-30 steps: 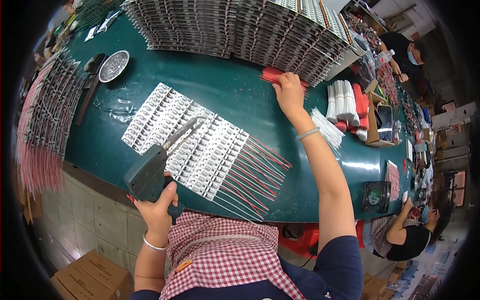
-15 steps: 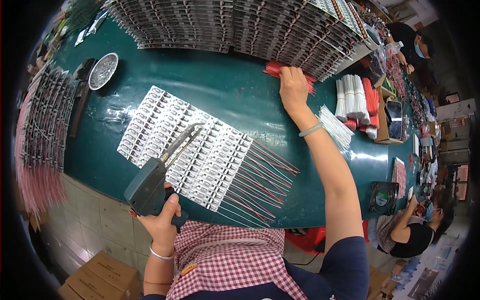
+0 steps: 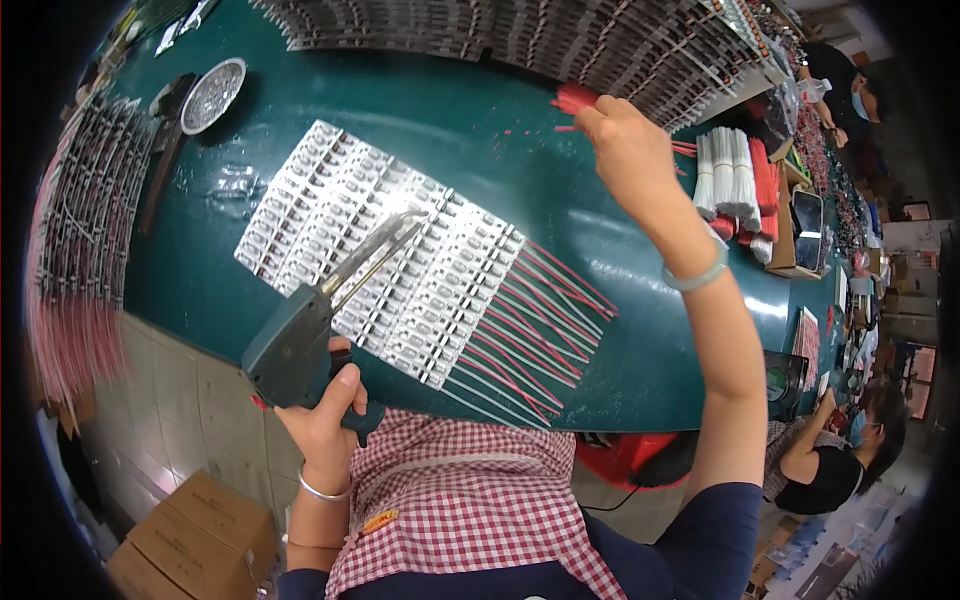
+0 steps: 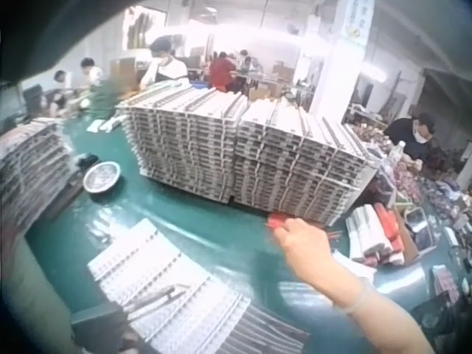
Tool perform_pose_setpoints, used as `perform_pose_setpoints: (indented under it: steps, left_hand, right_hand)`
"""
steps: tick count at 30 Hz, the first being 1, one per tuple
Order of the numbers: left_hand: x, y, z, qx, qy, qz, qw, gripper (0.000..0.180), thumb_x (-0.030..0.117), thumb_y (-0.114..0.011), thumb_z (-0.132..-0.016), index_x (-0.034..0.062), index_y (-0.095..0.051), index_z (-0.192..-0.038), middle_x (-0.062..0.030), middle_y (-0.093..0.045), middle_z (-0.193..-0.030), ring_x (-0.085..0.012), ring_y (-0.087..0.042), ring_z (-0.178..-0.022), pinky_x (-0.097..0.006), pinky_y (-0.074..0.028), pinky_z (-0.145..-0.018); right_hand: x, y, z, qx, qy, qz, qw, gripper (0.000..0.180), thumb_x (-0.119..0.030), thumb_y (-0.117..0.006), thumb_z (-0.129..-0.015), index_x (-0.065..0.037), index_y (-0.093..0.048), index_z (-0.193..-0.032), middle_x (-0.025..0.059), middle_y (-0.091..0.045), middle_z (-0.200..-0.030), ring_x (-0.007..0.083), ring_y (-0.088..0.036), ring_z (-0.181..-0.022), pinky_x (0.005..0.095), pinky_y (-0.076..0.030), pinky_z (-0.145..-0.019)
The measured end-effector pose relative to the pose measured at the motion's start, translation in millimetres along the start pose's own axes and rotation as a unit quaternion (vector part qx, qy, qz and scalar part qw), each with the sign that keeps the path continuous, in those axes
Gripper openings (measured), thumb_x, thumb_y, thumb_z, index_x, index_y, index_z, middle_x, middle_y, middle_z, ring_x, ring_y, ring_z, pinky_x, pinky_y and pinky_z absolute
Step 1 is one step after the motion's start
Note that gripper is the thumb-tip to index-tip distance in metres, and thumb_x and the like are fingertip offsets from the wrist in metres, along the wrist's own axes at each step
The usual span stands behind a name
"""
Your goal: The person attaches wires to a circuit panel using a handheld tool, places the completed panel onto a stack, retrieves a new panel, and attaches wires into it.
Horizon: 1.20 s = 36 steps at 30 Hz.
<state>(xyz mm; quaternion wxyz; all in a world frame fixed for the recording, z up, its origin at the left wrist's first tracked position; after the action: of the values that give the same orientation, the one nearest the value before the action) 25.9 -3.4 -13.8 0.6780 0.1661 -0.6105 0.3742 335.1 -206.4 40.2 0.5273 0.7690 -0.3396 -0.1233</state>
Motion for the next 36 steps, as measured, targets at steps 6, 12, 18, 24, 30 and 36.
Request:
perform_pose_setpoints:
  steps: [6,12,18,24,30,36]
  left_hand:
    - [3.7,4.3,9.8,-0.024,0.016,-0.014,0.999,0.048,0.000,-0.063,-0.082,-0.0043,-0.048,-0.127,-0.0204,-0.062,-0.111,-0.0128,-0.051,-0.052,-0.024,-0.042,-0.045]
    - [6.9,12.3,23.1,-0.017,0.042,0.043,0.998,0.054,-0.002,-0.066,-0.079,-0.0040,-0.049,-0.130,-0.0193,-0.064,-0.110,-0.0136,-0.056,-0.058,-0.026,-0.044,-0.045]
    - [-4.3,33.0,41.3,-0.024,0.076,-0.003,0.997,0.052,0.002,-0.064,-0.081,-0.0053,-0.047,-0.128,-0.0218,-0.061,-0.111,-0.0142,-0.052,-0.053,-0.024,-0.043,-0.045]
    - [-14.2,56.8,64.5,-0.065,0.030,-0.124,0.990,0.046,-0.005,-0.066,-0.079,-0.0061,-0.052,-0.123,-0.0198,-0.062,-0.107,-0.0155,-0.056,-0.058,-0.026,-0.045,-0.049]
    - [-15.4,56.4,79.8,-0.098,0.018,-0.241,0.966,0.040,-0.003,-0.072,-0.082,-0.0052,-0.060,-0.119,-0.0142,-0.066,-0.105,-0.0154,-0.061,-0.068,-0.027,-0.050,-0.059]
    - [-13.7,43.3,80.6,-0.117,-0.035,-0.280,0.952,0.025,0.003,-0.076,-0.082,-0.0031,-0.070,-0.105,-0.0106,-0.072,-0.094,-0.0183,-0.068,-0.080,-0.029,-0.054,-0.071]
  right_hand:
    - [-48.9,6.9,21.9,-0.225,0.071,0.088,0.968,0.007,-0.001,-0.069,-0.069,-0.007,-0.070,-0.070,0.0129,-0.068,-0.080,0.0289,-0.068,-0.080,0.0377,-0.057,-0.069]
    - [-53.9,-3.1,48.4,-0.215,0.026,0.028,0.976,0.008,0.001,-0.066,-0.071,-0.005,-0.069,-0.075,0.0138,-0.068,-0.079,0.0308,-0.067,-0.080,0.0398,-0.056,-0.069]
    - [-100.6,35.1,93.6,-0.037,-0.058,-0.286,0.956,0.012,0.006,-0.060,-0.079,-0.001,-0.066,-0.086,0.0154,-0.061,-0.083,0.0326,-0.061,-0.081,0.0409,-0.051,-0.067]
    - [-161.9,38.0,142.5,0.010,-0.121,-0.418,0.900,0.023,0.008,-0.071,-0.075,0.000,-0.070,-0.096,0.0093,-0.061,-0.084,0.0249,-0.059,-0.075,0.0349,-0.049,-0.062]
    - [-174.2,34.5,156.5,0.058,-0.150,-0.369,0.916,0.025,0.010,-0.073,-0.073,0.002,-0.069,-0.096,0.0090,-0.062,-0.083,0.0232,-0.059,-0.072,0.0326,-0.048,-0.060]
    - [-175.2,34.0,157.9,0.078,-0.153,-0.352,0.920,0.026,0.012,-0.074,-0.073,0.001,-0.069,-0.096,0.0088,-0.064,-0.083,0.0232,-0.059,-0.070,0.0328,-0.047,-0.060]
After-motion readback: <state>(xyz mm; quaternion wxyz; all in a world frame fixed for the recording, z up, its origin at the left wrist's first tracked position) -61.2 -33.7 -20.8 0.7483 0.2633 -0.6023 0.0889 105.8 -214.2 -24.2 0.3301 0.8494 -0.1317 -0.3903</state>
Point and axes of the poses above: each hand's wrist, its own z-axis away from the middle knuckle, its own y-axis out of the back of the hand, x = y × z, the point moved 6 cm from there along -z, towards the middle knuckle
